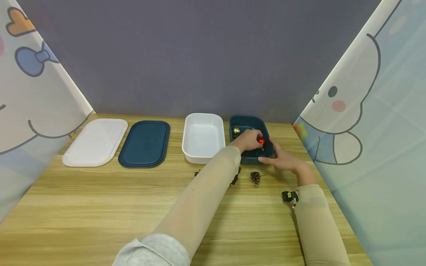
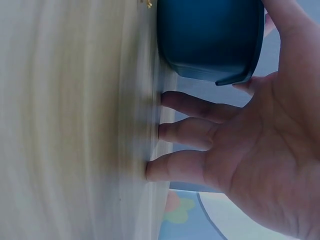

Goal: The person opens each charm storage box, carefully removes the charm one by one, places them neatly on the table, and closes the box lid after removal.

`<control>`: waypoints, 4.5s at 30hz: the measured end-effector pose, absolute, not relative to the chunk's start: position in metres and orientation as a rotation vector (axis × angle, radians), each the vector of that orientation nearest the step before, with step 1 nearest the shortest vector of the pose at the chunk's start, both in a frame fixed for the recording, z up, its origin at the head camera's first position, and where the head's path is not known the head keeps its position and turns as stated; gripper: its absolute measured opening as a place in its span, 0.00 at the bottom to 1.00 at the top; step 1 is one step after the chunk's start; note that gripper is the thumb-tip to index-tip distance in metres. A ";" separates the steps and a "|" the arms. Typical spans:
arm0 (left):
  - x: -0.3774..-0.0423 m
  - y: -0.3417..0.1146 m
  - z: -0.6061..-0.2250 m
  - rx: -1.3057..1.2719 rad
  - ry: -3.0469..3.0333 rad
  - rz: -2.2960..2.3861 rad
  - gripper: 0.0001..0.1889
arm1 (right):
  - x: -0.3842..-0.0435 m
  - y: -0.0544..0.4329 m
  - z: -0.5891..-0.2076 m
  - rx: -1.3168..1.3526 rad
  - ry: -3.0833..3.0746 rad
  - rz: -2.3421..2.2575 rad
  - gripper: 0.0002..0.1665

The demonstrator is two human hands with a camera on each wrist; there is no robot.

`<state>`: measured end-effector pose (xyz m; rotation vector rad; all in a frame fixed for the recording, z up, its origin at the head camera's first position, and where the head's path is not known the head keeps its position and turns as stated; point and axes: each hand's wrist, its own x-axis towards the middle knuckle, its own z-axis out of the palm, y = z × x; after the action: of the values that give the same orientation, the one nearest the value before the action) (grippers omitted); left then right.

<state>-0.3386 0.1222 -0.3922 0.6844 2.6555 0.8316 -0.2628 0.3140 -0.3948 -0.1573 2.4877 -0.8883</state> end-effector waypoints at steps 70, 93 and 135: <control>-0.271 0.103 -0.310 1.099 2.531 1.193 0.32 | -0.261 0.315 -0.393 -0.190 2.474 -0.933 0.73; -0.246 0.084 -0.318 1.015 2.454 1.470 0.30 | -0.258 0.314 -0.393 -0.293 2.489 -0.995 0.57; -0.212 0.045 -0.328 0.801 2.396 1.680 0.29 | -0.260 0.311 -0.391 -0.152 2.486 -0.912 0.72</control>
<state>-0.2124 0.0450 -0.3276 0.8013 2.3961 1.6796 -0.2598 0.3115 -0.3908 -0.1524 2.4856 -0.9122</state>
